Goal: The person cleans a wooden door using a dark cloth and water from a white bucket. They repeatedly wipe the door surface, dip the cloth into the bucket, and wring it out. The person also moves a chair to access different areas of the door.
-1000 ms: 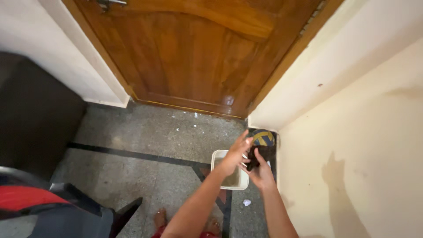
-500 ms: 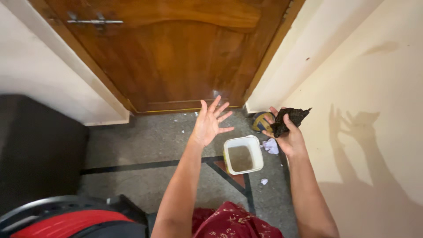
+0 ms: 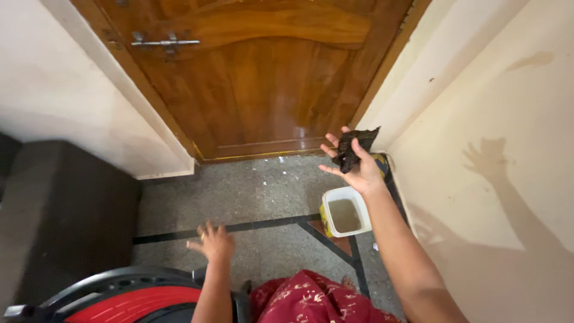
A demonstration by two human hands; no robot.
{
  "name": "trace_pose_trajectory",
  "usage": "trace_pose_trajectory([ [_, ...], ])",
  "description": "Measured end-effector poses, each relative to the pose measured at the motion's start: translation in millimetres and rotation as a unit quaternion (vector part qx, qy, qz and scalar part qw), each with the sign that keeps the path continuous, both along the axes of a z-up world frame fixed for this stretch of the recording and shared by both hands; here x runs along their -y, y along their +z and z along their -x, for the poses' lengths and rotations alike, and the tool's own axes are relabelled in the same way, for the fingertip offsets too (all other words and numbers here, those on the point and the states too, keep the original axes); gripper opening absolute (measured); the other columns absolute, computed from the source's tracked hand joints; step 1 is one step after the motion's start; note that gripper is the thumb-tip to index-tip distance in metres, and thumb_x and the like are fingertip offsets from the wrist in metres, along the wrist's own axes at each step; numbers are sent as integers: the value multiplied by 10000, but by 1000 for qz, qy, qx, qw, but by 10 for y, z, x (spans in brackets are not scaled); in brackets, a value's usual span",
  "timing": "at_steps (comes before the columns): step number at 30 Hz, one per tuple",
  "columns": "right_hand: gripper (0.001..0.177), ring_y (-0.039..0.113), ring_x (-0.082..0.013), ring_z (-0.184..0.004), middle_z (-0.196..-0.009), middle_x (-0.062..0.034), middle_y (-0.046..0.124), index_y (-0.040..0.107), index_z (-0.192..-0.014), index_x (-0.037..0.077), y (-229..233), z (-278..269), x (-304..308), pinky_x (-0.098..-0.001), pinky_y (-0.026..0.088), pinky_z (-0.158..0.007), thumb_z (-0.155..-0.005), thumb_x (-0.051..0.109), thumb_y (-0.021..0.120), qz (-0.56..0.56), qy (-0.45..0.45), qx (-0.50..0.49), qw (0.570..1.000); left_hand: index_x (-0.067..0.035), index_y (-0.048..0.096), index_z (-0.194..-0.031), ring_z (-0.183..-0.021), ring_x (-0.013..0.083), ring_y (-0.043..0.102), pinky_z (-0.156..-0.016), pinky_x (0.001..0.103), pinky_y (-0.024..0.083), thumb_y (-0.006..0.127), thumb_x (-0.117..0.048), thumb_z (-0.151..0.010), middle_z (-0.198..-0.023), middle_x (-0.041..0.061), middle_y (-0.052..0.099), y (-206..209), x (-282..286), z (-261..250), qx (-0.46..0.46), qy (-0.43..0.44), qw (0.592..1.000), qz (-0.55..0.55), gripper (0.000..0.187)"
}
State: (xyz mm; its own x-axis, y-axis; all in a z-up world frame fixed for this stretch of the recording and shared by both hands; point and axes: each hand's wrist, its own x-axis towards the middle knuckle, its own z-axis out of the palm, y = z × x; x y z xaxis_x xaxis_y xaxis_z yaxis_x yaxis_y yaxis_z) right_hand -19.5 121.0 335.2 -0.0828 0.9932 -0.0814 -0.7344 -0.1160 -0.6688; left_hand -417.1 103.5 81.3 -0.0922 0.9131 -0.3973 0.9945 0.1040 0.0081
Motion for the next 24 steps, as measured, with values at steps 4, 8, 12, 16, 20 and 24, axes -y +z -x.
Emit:
trace_pose_trajectory([
  [4, 467, 458, -332, -1423, -1501, -76, 515, 514, -1424, 309, -125, 395, -264, -785, 288, -1099, -974, 349, 630, 39, 24, -9, 999, -392, 247, -1611, -1584, 310, 83, -1079, 829, -12, 560, -388, -947, -1745, 19, 35, -180, 313, 226, -27, 28, 998, 39, 735],
  [8, 456, 481, -304, -1409, -1486, -54, 541, 518, -1425, 323, -254, 738, -411, -762, 304, -1102, -980, 320, 616, 53, 63, 1, 997, -380, 194, -1625, -1589, 324, 67, -1062, 827, -60, 489, -387, -975, -1745, 35, 7, -17, 625, 613, -134, 26, 990, 43, 714],
  [12, 433, 521, -310, -1368, -1464, -67, 560, 513, -1417, 300, -359, 970, -475, -751, 329, -1096, -995, 306, 611, 62, 85, 1, 994, -358, 160, -1637, -1576, 330, 64, -1040, 822, -58, 495, -458, -954, -1747, 53, -10, 48, 1042, 1144, -170, 55, 976, 121, 767],
  [16, 448, 596, -277, -1268, -1394, -55, 609, 540, -1404, 271, -408, 1067, -491, -650, 460, -1025, -968, 274, 645, 86, 77, 50, 992, -391, 160, -1636, -1573, 340, 79, -1076, 804, -89, 522, -412, -943, -1737, 42, 21, -130, 1442, 1607, -192, 142, 958, 160, 782],
  [20, 483, 584, -199, -971, -1156, 13, 620, 602, -1398, 220, -474, 1129, -578, -502, 577, -784, -941, 268, 747, 61, 33, 133, 989, -401, 255, -1636, -1577, 419, 163, -1126, 742, -45, 594, -528, -819, -1754, 88, 129, -222, 1569, 1791, -194, 170, 966, 14, 894],
  [24, 454, 614, -138, -921, -1043, 29, 639, 629, -1313, 181, -479, 1174, -648, -394, 588, -736, -913, 352, 759, 63, 28, 226, 972, -386, 154, -1627, -1565, 348, 41, -1075, 824, 43, 619, -470, -895, -1731, 55, -12, -58, 1052, 1647, -51, 206, 977, 22, 871],
])
